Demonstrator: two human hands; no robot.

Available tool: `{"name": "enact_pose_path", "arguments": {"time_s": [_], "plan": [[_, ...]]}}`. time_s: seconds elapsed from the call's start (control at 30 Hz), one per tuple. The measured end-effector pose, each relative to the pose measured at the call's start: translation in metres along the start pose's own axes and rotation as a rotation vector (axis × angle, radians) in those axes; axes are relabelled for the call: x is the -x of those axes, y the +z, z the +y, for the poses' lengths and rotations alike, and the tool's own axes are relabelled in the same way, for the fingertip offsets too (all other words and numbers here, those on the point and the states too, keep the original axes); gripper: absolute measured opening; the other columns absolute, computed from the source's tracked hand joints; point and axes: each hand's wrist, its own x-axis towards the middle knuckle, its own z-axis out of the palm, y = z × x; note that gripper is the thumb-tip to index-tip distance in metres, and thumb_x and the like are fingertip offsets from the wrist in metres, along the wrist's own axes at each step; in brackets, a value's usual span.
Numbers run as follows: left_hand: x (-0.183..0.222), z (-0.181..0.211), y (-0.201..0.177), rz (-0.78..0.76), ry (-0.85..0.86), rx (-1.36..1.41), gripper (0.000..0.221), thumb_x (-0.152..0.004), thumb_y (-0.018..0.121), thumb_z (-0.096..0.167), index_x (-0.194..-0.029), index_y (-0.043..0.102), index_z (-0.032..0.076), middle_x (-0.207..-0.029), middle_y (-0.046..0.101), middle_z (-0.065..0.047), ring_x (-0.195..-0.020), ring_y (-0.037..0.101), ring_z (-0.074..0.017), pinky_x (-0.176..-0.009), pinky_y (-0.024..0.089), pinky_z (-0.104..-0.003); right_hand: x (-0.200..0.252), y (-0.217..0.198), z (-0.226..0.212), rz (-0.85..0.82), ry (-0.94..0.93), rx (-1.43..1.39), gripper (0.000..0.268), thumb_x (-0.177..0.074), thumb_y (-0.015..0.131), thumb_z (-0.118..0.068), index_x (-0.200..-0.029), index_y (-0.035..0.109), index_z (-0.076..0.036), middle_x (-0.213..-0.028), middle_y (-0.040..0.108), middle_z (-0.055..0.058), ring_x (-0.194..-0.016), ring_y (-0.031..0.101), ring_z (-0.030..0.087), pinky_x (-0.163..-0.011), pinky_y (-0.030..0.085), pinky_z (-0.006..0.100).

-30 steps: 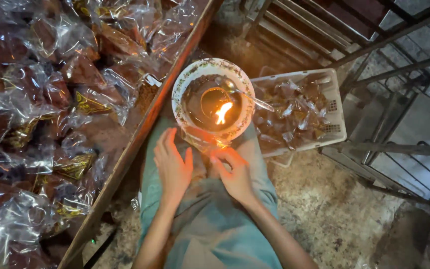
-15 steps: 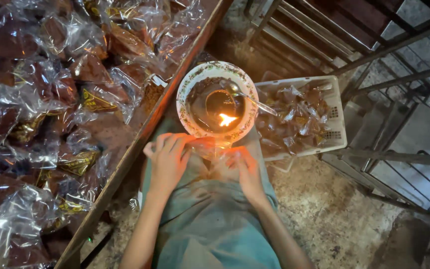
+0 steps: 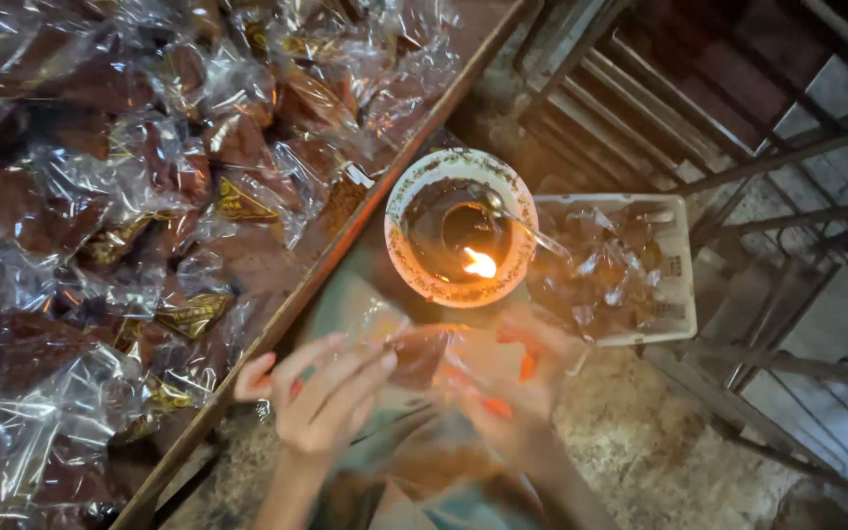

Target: Sealing plastic bags containing food items using a candle flame

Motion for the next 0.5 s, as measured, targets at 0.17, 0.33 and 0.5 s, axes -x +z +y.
{"name": "enact_pose_path", "arguments": {"time_s": [0.17,0.33,0.5], "plan": [[-0.02,0.012,-0.042,0.07,0.042,-0.017,0.012,-0.086,0.075,0.022,-0.094,0.079,0.03,-0.1,0.075,0.015,-0.1,0.063,-0.0136,-0.103,0.03,-0.046,-0.013,-0.001,-0.016,0.094,-0.22,0.182,0.038,-0.07,0.091,-0.019,-0.099,0.07,-0.031,-0.131,0.039,0.007,-0.118,0.041,0.028,-0.103,0.049,0.043],[0.002,-0.004,-0.071,-0.066,-0.179,0.096,0.028,-0.073,0.085,0.013,-0.1,0.08,0.015,-0.103,0.074,0.004,-0.089,0.061,-0.0172,-0.096,0.039,-0.042,-0.018,0.008,-0.028,-0.139,-0.38,0.181,0.032,-0.075,0.072,-0.035,-0.105,0.08,-0.031,-0.126,0.052,0.004,-0.111,0.042,0.029,-0.101,0.045,0.04],[0.037,-0.007,-0.093,-0.063,-0.388,0.133,0.028,-0.068,0.086,0.008,-0.096,0.08,0.013,-0.095,0.076,0.002,-0.089,0.065,-0.0152,-0.094,0.045,-0.036,-0.012,0.005,-0.041,-0.23,-0.471,0.131,0.026,-0.07,0.087,-0.035,-0.095,0.08,-0.03,-0.119,0.054,0.006,-0.112,0.044,0.027,-0.097,0.048,0.045]]}}
